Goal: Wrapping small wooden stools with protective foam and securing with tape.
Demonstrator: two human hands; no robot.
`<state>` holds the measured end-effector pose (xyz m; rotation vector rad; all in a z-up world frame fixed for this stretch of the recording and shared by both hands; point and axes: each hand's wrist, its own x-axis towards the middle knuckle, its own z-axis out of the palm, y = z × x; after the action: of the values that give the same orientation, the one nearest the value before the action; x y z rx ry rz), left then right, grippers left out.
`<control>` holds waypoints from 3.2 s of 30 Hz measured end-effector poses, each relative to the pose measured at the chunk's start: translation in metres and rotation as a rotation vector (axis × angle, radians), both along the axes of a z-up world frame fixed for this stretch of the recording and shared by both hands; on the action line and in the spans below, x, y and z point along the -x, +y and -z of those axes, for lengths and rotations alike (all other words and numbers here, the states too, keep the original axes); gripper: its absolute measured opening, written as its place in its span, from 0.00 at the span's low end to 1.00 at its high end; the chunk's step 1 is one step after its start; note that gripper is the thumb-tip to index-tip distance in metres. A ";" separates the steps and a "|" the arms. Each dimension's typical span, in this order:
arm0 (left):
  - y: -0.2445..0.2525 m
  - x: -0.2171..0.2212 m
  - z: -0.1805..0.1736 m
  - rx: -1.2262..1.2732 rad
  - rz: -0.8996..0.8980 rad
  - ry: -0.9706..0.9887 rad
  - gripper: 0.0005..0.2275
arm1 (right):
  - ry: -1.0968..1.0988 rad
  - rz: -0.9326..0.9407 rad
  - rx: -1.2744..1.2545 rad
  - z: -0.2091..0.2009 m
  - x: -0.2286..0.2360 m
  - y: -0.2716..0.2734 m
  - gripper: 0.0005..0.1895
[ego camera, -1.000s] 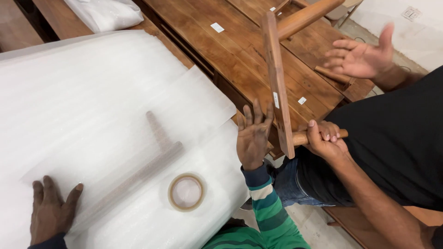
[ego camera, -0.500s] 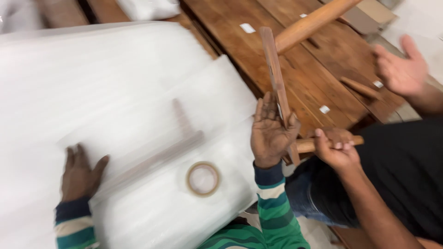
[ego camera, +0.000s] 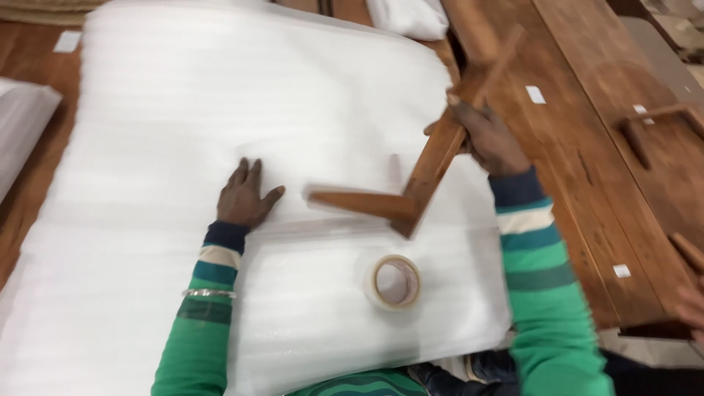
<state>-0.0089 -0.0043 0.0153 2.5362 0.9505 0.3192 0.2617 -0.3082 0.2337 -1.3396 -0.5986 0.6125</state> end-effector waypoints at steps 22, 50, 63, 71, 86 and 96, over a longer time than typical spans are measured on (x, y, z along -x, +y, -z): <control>0.002 0.008 -0.015 0.643 -0.287 -0.494 0.34 | -1.408 -0.909 1.079 0.122 -0.009 0.259 0.34; 0.003 0.010 -0.042 0.786 -0.145 -0.312 0.35 | -0.841 -0.425 0.798 0.139 -0.053 0.047 0.52; 0.001 0.004 -0.050 0.800 -0.197 -0.213 0.38 | -0.670 0.024 0.514 0.221 -0.242 0.041 0.20; 0.004 0.004 -0.044 0.785 -0.187 -0.235 0.39 | -0.369 0.544 0.451 0.203 -0.299 0.052 0.32; 0.001 0.004 -0.046 0.754 -0.204 -0.231 0.39 | -0.667 0.578 0.257 0.176 -0.281 0.053 0.28; -0.001 0.004 -0.047 0.740 -0.211 -0.234 0.38 | -0.409 0.554 0.180 0.133 -0.239 0.059 0.41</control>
<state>-0.0125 -0.0056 0.0621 1.6971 1.0089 0.2545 0.5003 -0.2495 0.1009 -1.7291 -0.4699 -0.0658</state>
